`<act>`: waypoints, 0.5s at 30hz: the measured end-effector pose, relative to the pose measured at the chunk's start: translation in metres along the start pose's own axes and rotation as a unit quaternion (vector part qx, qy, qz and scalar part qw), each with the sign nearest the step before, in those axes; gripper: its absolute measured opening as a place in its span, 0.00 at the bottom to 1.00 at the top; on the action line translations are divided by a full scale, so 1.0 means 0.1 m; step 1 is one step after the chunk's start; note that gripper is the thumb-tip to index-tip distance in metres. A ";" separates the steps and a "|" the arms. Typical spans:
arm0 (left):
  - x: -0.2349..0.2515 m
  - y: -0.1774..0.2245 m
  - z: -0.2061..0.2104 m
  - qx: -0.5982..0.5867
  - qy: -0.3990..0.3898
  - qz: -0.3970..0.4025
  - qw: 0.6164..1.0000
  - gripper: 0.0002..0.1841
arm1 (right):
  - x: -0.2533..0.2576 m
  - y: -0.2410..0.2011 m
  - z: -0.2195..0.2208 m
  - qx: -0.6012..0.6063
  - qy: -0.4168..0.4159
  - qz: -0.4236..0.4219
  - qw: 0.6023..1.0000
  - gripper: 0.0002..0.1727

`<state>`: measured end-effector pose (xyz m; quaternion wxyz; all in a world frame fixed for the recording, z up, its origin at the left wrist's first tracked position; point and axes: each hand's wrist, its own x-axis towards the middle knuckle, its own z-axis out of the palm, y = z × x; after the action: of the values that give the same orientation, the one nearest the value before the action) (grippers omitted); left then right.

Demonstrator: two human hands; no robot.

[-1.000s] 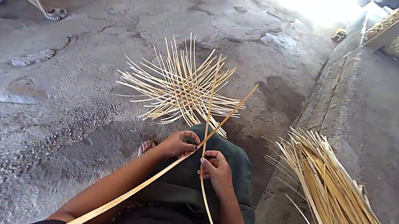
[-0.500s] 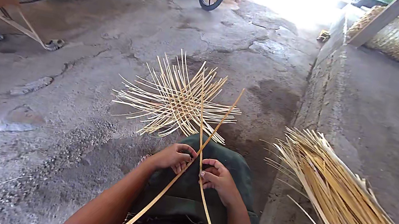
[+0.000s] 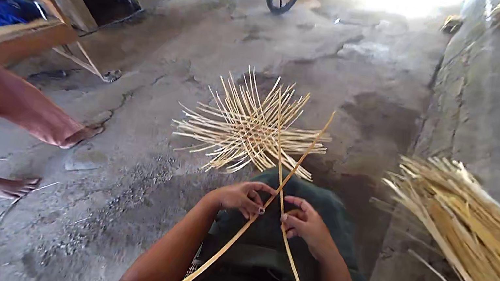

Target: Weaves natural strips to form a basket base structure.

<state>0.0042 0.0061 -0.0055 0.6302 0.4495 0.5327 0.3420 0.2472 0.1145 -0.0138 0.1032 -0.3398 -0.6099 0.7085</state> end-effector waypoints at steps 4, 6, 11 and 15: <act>0.00 -0.04 0.01 -0.015 0.009 -0.002 1.000 0.34 | -0.04 0.02 -0.02 0.003 -0.007 -0.013 1.000 0.32; 0.00 -0.03 0.00 -0.016 0.015 -0.008 1.000 0.33 | -0.02 0.02 -0.03 0.009 -0.011 -0.009 1.000 0.32; 0.05 -0.04 0.03 -0.016 0.029 -0.011 0.999 0.34 | 0.02 0.03 -0.07 0.018 -0.013 -0.002 1.000 0.32; 0.08 -0.04 0.04 -0.020 0.030 -0.001 0.999 0.33 | 0.00 0.02 -0.05 0.014 -0.008 -0.002 1.000 0.33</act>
<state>0.0098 0.0110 -0.0115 0.6233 0.4255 0.5450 0.3653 0.2506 0.1182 -0.0156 0.1045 -0.3309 -0.6016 0.7194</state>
